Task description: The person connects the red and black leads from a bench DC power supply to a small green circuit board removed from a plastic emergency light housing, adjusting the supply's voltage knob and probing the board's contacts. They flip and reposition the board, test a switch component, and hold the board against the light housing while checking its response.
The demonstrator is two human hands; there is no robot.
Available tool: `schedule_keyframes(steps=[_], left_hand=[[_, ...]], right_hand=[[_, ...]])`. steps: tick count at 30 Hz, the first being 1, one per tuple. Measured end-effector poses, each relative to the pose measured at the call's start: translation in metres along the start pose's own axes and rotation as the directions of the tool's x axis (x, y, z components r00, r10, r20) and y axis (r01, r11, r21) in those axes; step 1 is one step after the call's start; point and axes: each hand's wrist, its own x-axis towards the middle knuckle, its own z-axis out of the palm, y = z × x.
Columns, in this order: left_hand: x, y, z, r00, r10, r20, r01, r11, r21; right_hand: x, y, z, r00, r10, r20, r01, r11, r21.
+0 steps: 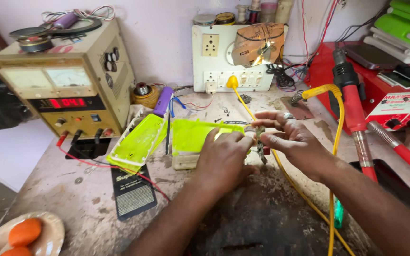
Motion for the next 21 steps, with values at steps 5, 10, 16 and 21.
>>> schedule_keyframes(steps=[5, 10, 16, 21], left_hand=[[-0.009, -0.014, -0.027, 1.0, -0.002, -0.004, 0.001, 0.951, -0.308], [-0.011, -0.004, -0.012, 0.996, -0.07, -0.057, 0.059, 0.982, -0.178], [-0.014, 0.002, -0.009, 0.979, -0.099, -0.181, 0.031, 0.938, -0.345], [-0.013, -0.006, -0.01, 0.979, -0.092, -0.183, 0.002, 0.898, -0.439]], right_hand=[[0.002, -0.01, -0.002, 0.982, -0.034, 0.186, 0.054, 0.993, -0.101], [-0.015, -0.011, -0.002, 0.979, -0.045, 0.2, 0.052, 0.998, -0.028], [-0.025, -0.002, -0.005, 0.975, -0.162, 0.15, 0.208, 0.902, -0.378], [-0.018, 0.017, -0.009, 0.984, 0.007, 0.176, 0.034, 0.972, -0.232]])
